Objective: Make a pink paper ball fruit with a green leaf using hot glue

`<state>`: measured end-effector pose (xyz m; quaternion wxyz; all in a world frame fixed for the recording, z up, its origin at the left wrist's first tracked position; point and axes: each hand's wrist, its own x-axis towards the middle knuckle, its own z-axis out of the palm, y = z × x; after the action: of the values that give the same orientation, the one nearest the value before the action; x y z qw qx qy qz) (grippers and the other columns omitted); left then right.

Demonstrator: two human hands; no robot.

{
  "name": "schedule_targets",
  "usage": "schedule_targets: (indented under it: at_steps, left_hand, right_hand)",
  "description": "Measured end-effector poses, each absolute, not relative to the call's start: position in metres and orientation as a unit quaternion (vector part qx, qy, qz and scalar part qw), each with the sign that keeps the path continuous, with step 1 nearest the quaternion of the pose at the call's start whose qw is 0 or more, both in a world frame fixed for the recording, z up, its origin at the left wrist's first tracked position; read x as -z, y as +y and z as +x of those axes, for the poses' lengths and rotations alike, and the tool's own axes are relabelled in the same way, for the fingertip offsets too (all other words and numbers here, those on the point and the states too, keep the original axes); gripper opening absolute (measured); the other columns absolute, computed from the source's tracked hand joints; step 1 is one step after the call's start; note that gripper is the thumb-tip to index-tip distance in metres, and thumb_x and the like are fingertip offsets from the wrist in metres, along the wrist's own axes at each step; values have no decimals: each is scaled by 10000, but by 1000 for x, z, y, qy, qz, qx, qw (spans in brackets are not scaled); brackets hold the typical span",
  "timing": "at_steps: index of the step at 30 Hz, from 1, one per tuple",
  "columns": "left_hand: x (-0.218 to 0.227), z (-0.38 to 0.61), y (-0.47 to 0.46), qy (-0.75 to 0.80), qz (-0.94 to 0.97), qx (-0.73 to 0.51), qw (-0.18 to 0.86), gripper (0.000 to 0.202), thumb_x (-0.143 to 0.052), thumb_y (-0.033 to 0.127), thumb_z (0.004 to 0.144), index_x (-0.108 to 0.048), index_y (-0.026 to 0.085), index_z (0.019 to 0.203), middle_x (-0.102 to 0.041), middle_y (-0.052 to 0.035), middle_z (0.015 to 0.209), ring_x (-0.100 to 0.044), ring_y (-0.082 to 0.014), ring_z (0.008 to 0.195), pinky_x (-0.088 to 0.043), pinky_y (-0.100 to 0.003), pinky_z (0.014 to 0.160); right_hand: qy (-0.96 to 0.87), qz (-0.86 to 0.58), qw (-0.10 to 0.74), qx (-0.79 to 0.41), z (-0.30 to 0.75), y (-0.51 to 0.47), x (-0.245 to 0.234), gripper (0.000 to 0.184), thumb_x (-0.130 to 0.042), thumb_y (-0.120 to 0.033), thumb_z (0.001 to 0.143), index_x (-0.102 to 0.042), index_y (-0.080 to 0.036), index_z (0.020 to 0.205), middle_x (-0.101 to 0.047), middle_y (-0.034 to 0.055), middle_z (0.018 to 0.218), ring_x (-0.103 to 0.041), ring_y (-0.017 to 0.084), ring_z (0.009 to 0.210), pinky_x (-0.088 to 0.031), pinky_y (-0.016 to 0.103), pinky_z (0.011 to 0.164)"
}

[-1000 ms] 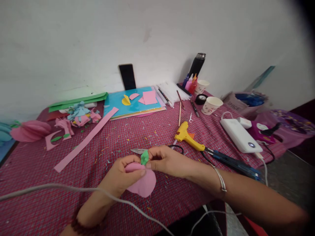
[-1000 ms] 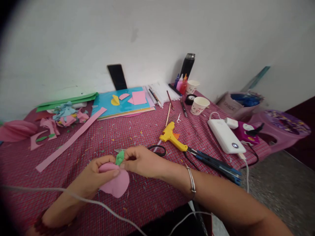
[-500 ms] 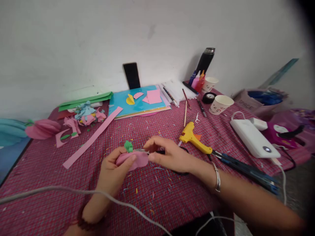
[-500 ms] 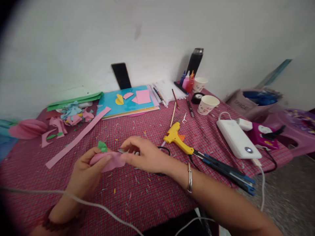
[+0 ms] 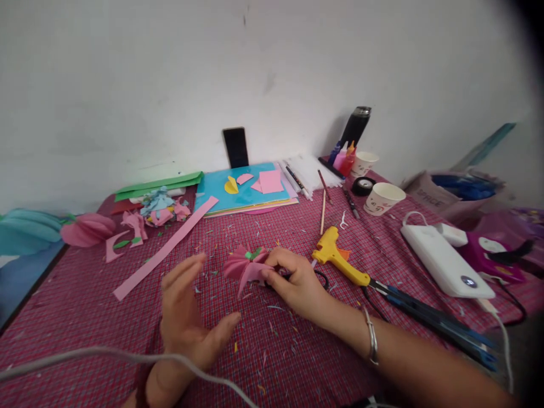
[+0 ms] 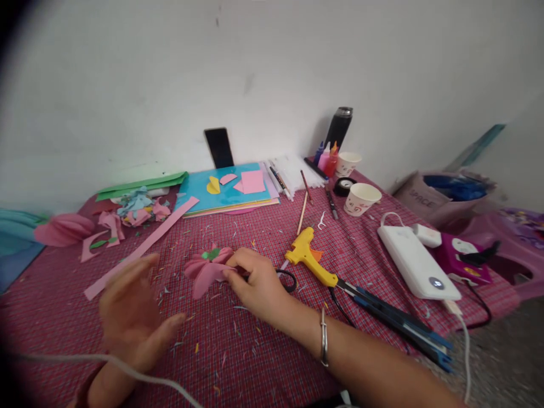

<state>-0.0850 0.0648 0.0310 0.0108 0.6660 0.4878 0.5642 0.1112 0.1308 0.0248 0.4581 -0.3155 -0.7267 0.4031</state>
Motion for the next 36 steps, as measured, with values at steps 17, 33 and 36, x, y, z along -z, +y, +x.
schedule_targets:
  at_steps: [17,33,36]
  left_hand:
    - [-47,-82,59,450,791,-412,-42,127,-479,142,907,-599,161,943,-604,-29,767,-534,-157,720,-432,-318,653]
    - [-27,-83,77,561,714,-406,99,228,-536,184,889,-612,195,674,-566,21,635,-545,-113,587,-418,-230,537]
    - [-26,-86,78,568,689,-431,128,190,-555,177,865,-648,200,701,-629,5,708,-591,-129,662,-454,-240,586]
  right_hand:
    - [-726,-319,464,-395,109,125,-27,164,-558,-120,855,-555,-197,710,-581,-6,719,-545,140,700,-424,280,664]
    - [-789,-253,439,-347,116,117,-38,102,-534,-224,920,-613,-192,863,-617,21,782,-564,155,736,-444,307,690]
    - [-770,-293,468,-320,118,119,-38,118,-527,-182,918,-608,-195,833,-584,2,723,-527,137,665,-409,288,629]
